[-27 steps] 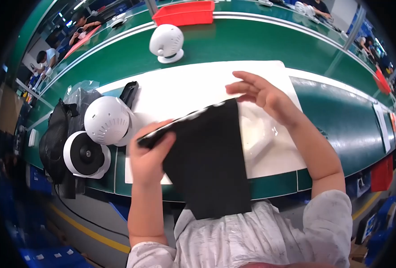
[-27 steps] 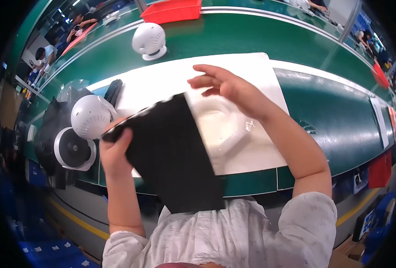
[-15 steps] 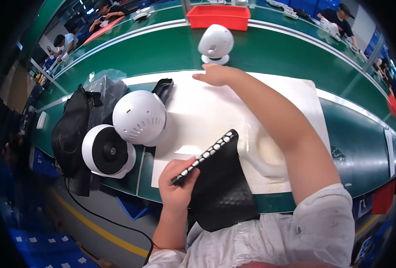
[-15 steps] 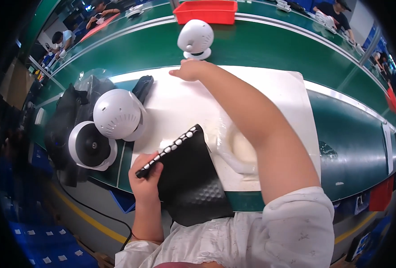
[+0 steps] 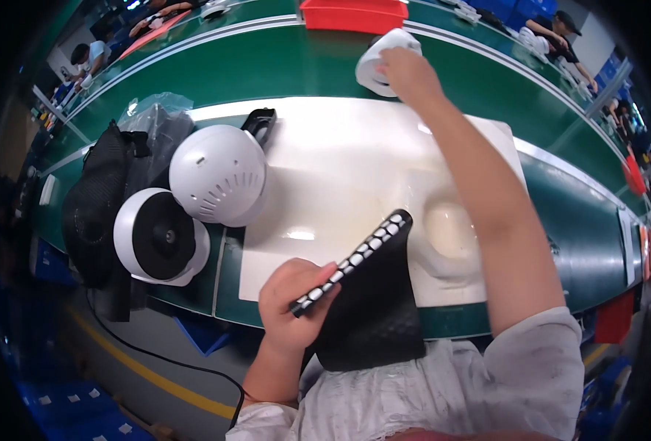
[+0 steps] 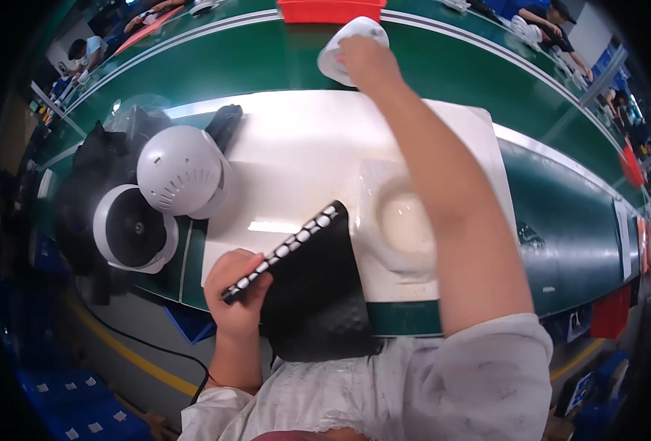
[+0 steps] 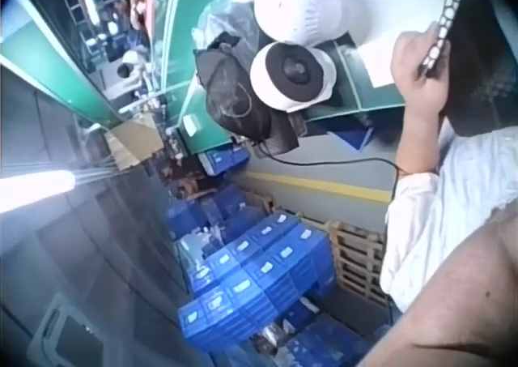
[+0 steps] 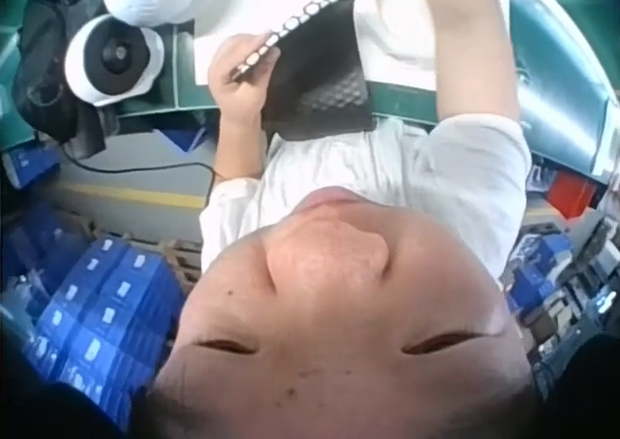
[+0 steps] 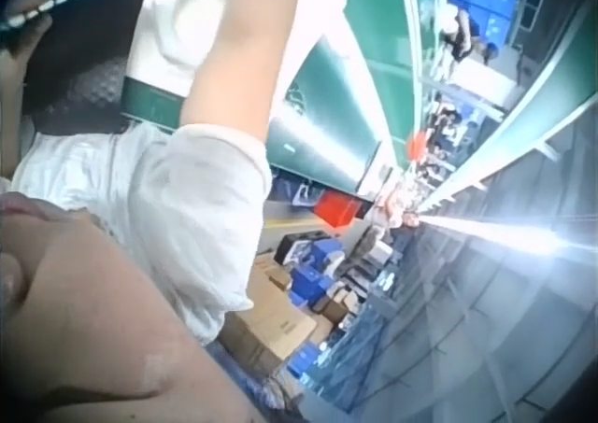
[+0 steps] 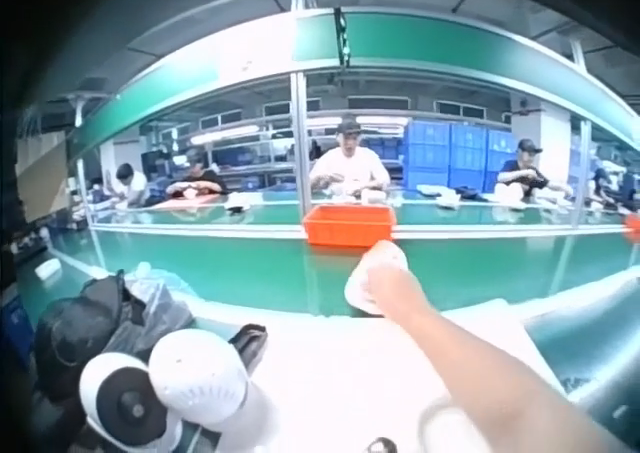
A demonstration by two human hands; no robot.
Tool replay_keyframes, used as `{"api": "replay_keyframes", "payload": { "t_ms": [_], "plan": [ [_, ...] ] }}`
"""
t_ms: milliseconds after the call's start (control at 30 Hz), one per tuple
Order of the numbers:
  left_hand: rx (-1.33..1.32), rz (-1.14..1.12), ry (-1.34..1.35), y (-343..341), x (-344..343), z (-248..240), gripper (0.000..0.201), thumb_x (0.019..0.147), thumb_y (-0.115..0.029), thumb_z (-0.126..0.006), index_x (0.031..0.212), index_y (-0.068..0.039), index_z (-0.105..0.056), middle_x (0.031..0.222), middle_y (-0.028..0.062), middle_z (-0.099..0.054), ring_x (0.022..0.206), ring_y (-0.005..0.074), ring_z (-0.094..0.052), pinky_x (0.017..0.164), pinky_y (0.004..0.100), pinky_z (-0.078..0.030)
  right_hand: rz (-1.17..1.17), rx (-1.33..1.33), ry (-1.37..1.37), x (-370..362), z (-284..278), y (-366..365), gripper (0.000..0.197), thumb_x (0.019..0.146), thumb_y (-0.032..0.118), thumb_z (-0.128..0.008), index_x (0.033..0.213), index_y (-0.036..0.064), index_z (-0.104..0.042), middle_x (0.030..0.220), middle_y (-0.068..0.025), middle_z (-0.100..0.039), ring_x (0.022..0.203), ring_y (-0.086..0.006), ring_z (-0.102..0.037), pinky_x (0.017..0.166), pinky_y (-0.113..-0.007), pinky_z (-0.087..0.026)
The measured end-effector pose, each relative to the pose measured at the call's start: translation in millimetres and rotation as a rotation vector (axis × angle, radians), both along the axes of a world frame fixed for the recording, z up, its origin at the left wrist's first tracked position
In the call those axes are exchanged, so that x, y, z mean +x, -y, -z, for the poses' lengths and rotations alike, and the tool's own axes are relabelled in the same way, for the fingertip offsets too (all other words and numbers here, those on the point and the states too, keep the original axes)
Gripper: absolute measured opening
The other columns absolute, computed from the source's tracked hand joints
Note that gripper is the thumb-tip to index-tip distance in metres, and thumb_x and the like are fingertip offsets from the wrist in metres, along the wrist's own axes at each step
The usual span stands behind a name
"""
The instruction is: Assembling components of a security camera and inspecting the housing on an electronics factory assembly line.
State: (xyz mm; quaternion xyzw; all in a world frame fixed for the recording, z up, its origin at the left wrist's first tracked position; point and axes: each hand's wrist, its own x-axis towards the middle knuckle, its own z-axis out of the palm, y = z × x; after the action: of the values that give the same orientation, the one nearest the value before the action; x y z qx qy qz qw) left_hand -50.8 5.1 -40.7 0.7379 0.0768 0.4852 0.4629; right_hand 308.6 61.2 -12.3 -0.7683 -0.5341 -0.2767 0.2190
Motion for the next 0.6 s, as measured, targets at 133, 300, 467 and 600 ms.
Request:
{"api": "replay_keyframes", "payload": {
  "t_ms": [133,300,467,600],
  "plan": [
    [-0.025,0.076,0.157,-5,-7,7,0.023,0.066,-0.001,-0.07,0.087,0.0,-0.062,0.068,0.008,-0.056,0.059,0.0199,-0.053,0.054,0.0276,-0.041,-0.161,0.22,-0.31,-51,-55,95,0.023,0.083,0.025,-0.054,0.093,0.0051,-0.056,0.082,-0.0096,-0.06,0.073,-0.0195,-0.058,0.065,-0.029,-0.045],
    [-0.208,0.511,0.377,18,9,-3,0.013,0.071,-0.003,-0.062,0.082,0.004,-0.062,0.067,0.01,-0.058,0.054,0.0196,-0.054,0.048,0.0281,-0.044,-0.467,0.464,-1.081,-90,-62,201,0.022,0.084,0.023,-0.056,0.096,0.0046,-0.055,0.074,-0.0032,-0.059,0.066,-0.0059,-0.055,0.059,-0.019,-0.043],
    [0.181,0.625,0.141,42,38,-22,0.032,0.054,0.0,-0.062,0.087,0.003,-0.064,0.064,0.0079,-0.057,0.05,0.0188,-0.052,0.046,0.0268,-0.039,-0.264,0.154,-1.127,-116,-37,238,0.028,0.082,0.029,-0.058,0.093,0.0032,-0.055,0.068,0.0006,-0.056,0.06,-0.0038,-0.051,0.05,-0.019,-0.04],
    [0.026,0.516,-0.013,62,45,-17,0.033,0.056,0.008,-0.068,0.088,0.002,-0.064,0.059,0.0061,-0.052,0.051,0.0165,-0.049,0.047,0.0259,-0.036,-0.335,0.2,-1.229,-120,-25,245,0.035,0.082,0.031,-0.058,0.103,0.0022,-0.052,0.071,-0.0011,-0.056,0.061,-0.0051,-0.051,0.053,-0.018,-0.04]
  ]
}}
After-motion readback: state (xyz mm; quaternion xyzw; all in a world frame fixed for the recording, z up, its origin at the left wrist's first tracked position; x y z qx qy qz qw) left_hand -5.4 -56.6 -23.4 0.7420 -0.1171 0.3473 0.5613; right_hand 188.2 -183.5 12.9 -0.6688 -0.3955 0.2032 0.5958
